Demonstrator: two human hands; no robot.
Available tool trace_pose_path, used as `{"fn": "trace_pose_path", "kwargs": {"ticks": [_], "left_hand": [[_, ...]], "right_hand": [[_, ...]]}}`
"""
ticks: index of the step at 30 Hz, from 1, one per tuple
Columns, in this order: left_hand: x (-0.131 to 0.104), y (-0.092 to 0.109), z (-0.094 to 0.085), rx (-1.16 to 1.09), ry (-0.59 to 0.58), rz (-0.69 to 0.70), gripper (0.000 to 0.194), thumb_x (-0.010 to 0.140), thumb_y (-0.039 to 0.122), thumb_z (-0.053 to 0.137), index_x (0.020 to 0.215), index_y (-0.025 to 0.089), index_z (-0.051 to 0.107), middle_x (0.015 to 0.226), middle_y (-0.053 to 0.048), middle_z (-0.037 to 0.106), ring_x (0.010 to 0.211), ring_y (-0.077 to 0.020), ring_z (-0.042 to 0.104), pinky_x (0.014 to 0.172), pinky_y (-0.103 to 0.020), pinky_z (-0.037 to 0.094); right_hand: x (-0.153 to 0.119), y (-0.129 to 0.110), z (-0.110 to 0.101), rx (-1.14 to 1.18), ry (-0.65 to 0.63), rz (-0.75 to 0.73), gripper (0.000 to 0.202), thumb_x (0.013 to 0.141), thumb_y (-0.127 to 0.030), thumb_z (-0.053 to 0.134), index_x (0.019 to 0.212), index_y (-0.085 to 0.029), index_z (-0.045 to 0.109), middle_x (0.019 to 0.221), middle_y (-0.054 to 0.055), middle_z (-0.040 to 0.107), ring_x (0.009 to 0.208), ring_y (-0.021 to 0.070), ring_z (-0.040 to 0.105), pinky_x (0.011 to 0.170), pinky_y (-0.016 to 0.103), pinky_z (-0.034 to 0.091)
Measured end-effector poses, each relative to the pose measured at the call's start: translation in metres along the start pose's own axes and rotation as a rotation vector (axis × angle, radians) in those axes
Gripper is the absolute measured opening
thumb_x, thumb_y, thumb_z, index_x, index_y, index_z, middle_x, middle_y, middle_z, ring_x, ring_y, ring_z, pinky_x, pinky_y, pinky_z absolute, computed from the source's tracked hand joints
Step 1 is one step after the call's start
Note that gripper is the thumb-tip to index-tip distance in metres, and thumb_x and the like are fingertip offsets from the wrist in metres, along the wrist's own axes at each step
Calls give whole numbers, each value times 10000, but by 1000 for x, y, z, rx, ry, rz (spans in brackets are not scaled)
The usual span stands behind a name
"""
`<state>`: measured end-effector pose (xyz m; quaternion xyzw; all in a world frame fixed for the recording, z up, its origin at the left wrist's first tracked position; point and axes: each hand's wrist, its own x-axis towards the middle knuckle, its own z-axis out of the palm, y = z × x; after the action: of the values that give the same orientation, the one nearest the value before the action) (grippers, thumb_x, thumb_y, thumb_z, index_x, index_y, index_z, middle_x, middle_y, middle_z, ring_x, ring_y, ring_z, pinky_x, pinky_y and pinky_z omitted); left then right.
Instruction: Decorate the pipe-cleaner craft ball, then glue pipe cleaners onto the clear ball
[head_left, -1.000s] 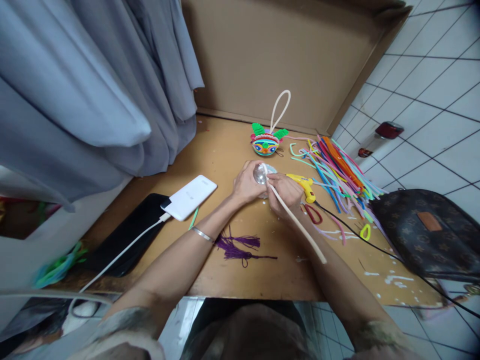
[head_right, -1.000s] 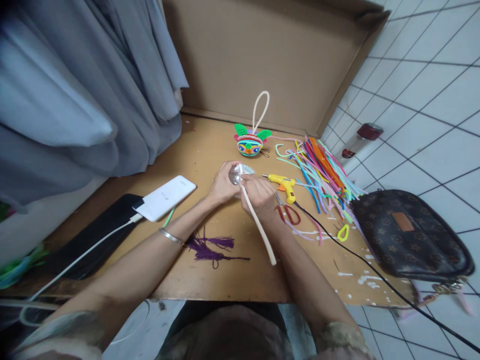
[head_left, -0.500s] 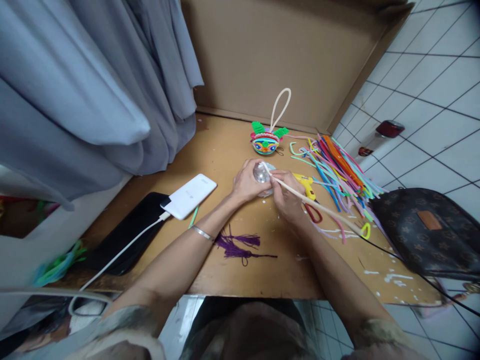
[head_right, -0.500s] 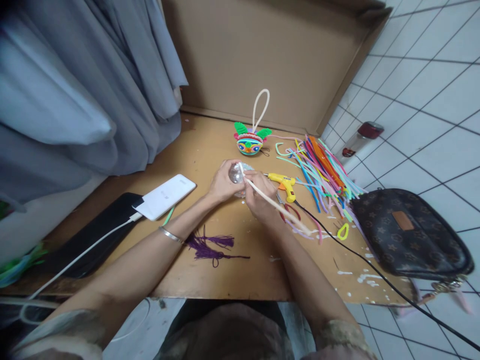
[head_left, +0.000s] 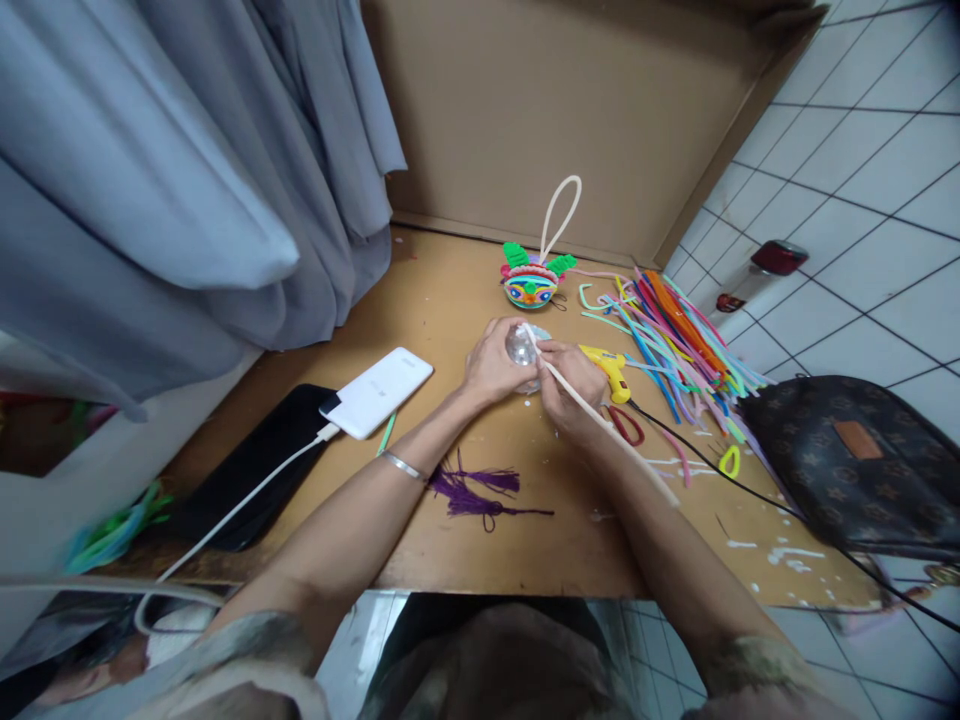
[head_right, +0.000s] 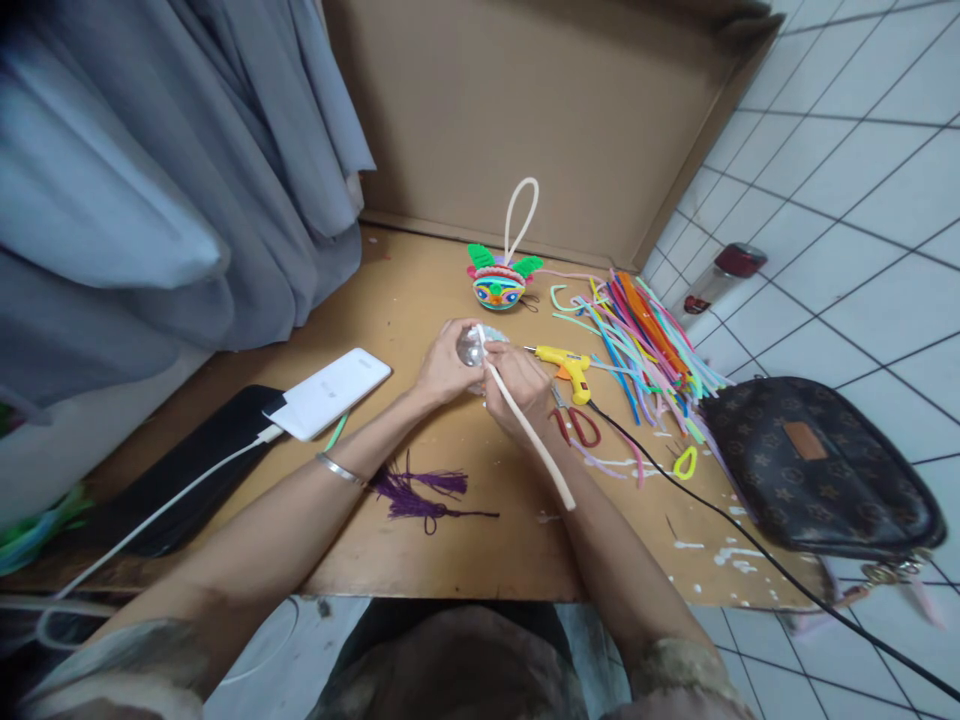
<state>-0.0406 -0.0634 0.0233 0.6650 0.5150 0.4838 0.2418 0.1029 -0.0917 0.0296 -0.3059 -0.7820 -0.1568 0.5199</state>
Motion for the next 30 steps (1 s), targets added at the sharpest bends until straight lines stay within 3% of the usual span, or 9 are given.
{"fn": "trace_pose_path", "kwargs": {"ticks": [23, 30], "left_hand": [[2, -5, 1, -17, 6, -9, 558, 667, 214, 761, 1198, 232, 590, 1270, -95, 660, 1142, -284, 664, 1044, -461, 529], [1, -7, 2, -21, 14, 13, 571, 656, 249, 790, 1188, 240, 582, 1261, -94, 660, 1153, -288, 661, 1031, -456, 534]], "right_hand": [[-5, 1, 6, -17, -23, -37, 148, 936, -147, 536, 896, -218, 660, 935, 99, 768, 917, 211, 729, 870, 358, 588], [-3, 0, 1, 9, -42, 71, 156, 953, -149, 511, 909, -207, 649, 930, 98, 757, 926, 203, 733, 827, 345, 589]]}}
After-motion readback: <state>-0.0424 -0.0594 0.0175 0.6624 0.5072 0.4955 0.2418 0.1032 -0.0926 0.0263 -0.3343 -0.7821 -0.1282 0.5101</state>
